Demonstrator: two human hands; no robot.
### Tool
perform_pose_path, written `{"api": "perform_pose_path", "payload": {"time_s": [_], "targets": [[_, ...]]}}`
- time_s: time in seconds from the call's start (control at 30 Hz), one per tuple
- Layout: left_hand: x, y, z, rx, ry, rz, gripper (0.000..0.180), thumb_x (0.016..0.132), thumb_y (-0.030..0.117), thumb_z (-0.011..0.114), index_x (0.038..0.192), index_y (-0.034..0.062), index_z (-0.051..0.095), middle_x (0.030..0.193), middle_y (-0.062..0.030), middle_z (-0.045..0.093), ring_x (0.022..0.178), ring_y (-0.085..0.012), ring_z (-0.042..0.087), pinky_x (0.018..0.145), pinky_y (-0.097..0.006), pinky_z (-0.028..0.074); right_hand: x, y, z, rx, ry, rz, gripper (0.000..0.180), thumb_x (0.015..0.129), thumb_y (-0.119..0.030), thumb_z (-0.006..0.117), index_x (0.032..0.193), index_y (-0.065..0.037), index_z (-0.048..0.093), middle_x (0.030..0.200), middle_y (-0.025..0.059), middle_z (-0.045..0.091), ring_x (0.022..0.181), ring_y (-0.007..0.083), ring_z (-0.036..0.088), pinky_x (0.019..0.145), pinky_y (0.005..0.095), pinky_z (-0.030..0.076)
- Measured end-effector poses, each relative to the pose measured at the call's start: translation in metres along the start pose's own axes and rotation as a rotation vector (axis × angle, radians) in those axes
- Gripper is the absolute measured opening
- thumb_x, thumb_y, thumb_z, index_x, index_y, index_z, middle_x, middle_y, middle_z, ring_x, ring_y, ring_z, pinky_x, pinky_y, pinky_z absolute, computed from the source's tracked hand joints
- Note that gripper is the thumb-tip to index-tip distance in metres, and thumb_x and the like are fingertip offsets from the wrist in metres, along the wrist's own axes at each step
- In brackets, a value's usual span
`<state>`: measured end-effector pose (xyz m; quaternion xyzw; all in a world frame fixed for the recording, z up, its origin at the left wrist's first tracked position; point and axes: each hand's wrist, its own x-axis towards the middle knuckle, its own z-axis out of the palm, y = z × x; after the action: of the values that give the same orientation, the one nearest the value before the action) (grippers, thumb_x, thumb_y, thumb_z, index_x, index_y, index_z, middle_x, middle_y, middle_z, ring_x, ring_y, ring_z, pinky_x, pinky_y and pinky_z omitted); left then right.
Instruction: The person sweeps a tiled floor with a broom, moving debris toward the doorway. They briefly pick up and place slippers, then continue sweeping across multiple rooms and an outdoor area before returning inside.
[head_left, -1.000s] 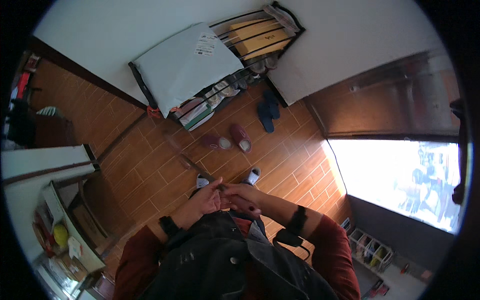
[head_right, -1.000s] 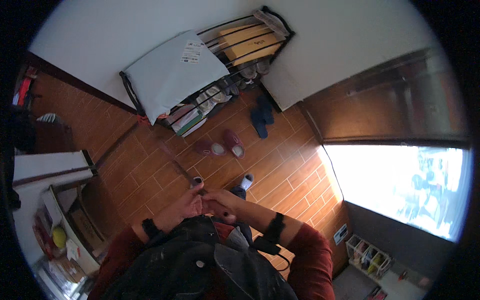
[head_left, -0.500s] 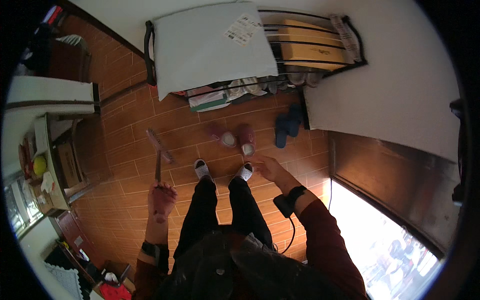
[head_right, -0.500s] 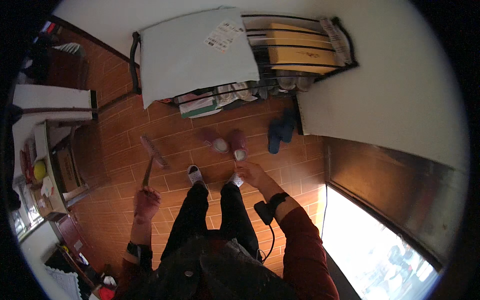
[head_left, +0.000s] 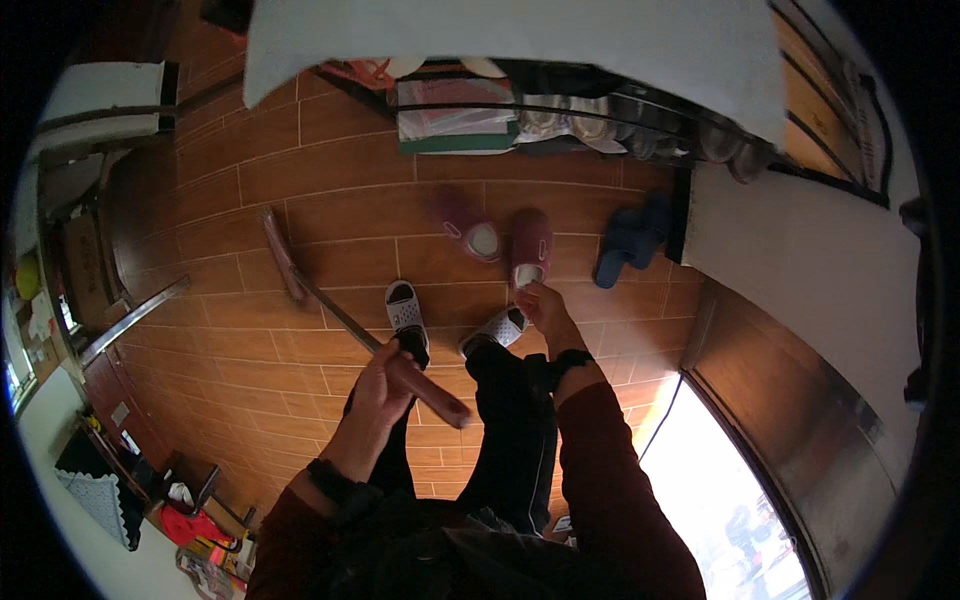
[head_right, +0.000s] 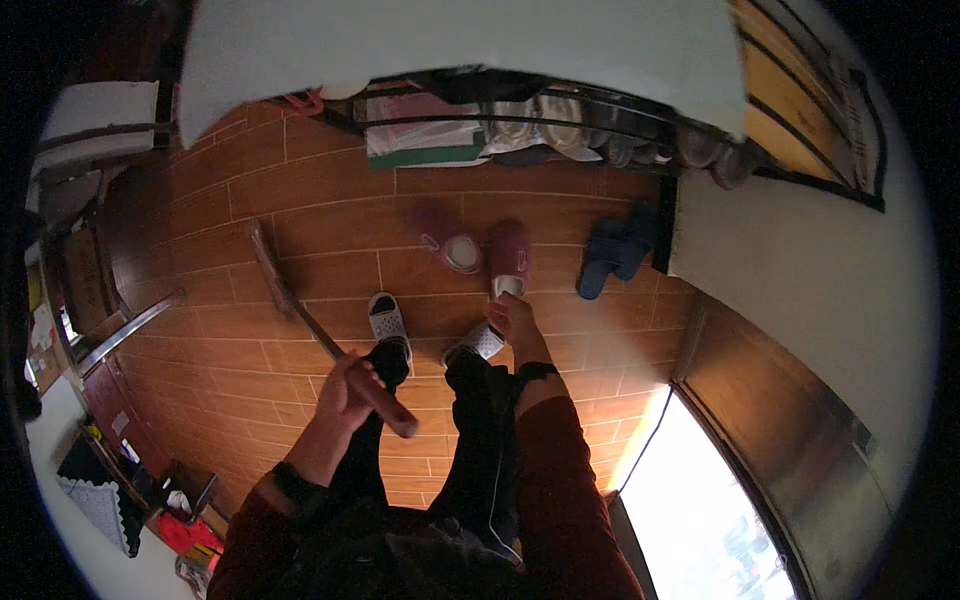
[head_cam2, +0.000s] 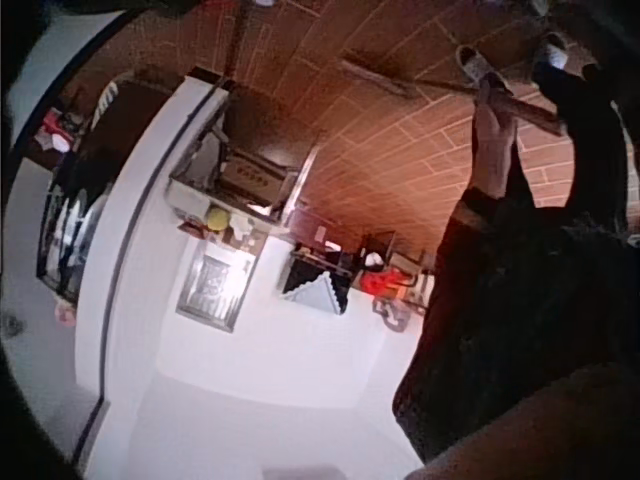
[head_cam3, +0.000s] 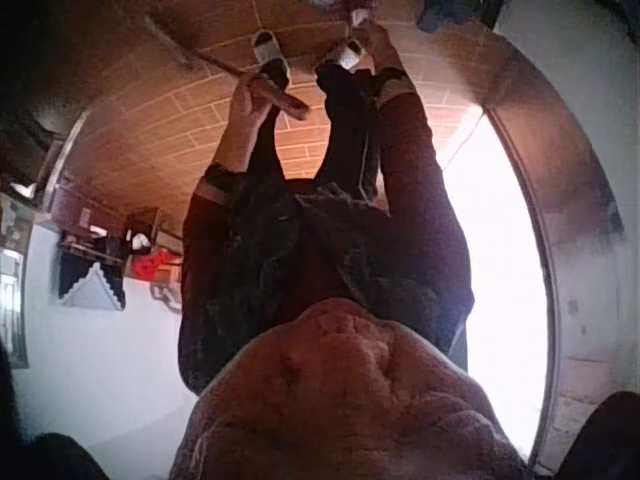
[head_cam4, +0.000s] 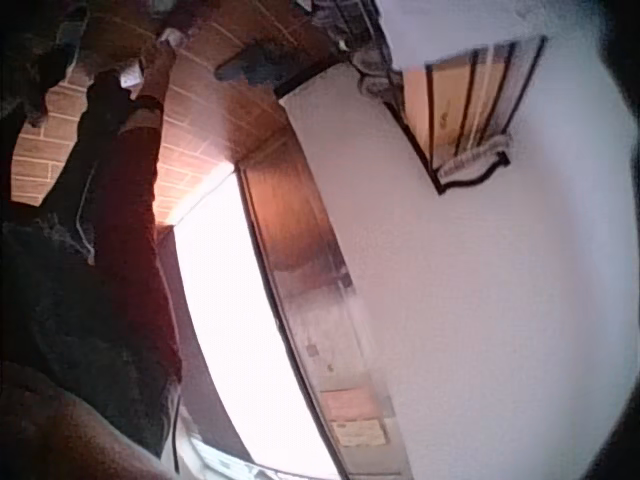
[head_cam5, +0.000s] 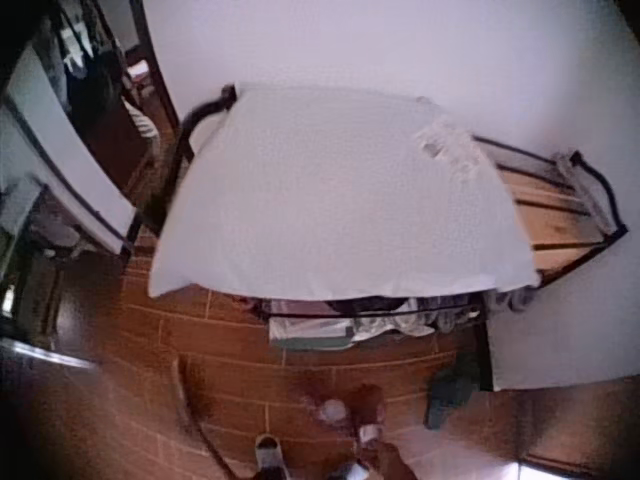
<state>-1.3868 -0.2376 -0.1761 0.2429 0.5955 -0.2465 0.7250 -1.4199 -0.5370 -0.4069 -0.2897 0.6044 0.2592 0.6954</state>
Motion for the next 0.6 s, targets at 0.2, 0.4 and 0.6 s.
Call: {"api": "perform_pose_path", "payload": {"time_s": [0.2, 0.4, 0.6], "targets": [[0.067, -0.002, -0.033, -0.071, -0.255, -0.122, 0.015, 0.085, 0.022, 0.055, 0.078, 0.0104, 0.061, 0.083, -0.0079, 0.062, 0.083, -0.0208, 0.056, 0.071, -0.036, 0.045, 0.088, 0.016, -0.018, 0.353, 0.031, 0.021, 0.048, 0.086, -0.033, 0.051, 0.120, -0.004, 0.031, 0.095, 0.0206, 0.056, 0.074, 0.0317, 0.060, 0.059, 0.0390, 0.054], [0.119, 0.017, -0.038, -0.059, -0.507, -0.093, 0.018, 0.088, 0.025, 0.049, 0.088, 0.0102, 0.060, 0.088, -0.0079, 0.062, 0.089, -0.0236, 0.056, 0.078, -0.037, 0.045, 0.139, 0.011, -0.023, 0.448, 0.087, 0.018, 0.032, 0.089, -0.029, 0.048, 0.109, -0.005, 0.048, 0.100, 0.0176, 0.054, 0.089, 0.0303, 0.056, 0.067, 0.0375, 0.054], [0.121, 0.035, -0.023, -0.150, -0.683, -0.025, 0.024, 0.090, 0.031, 0.045, 0.093, 0.0103, 0.056, 0.091, -0.0083, 0.062, 0.088, -0.0232, 0.058, 0.082, -0.046, 0.044, 0.168, 0.011, -0.014, 0.711, -0.007, 0.033, 0.022, 0.084, -0.016, 0.056, 0.103, -0.008, 0.050, 0.101, 0.0205, 0.052, 0.090, 0.0342, 0.055, 0.070, 0.0392, 0.054]]}}
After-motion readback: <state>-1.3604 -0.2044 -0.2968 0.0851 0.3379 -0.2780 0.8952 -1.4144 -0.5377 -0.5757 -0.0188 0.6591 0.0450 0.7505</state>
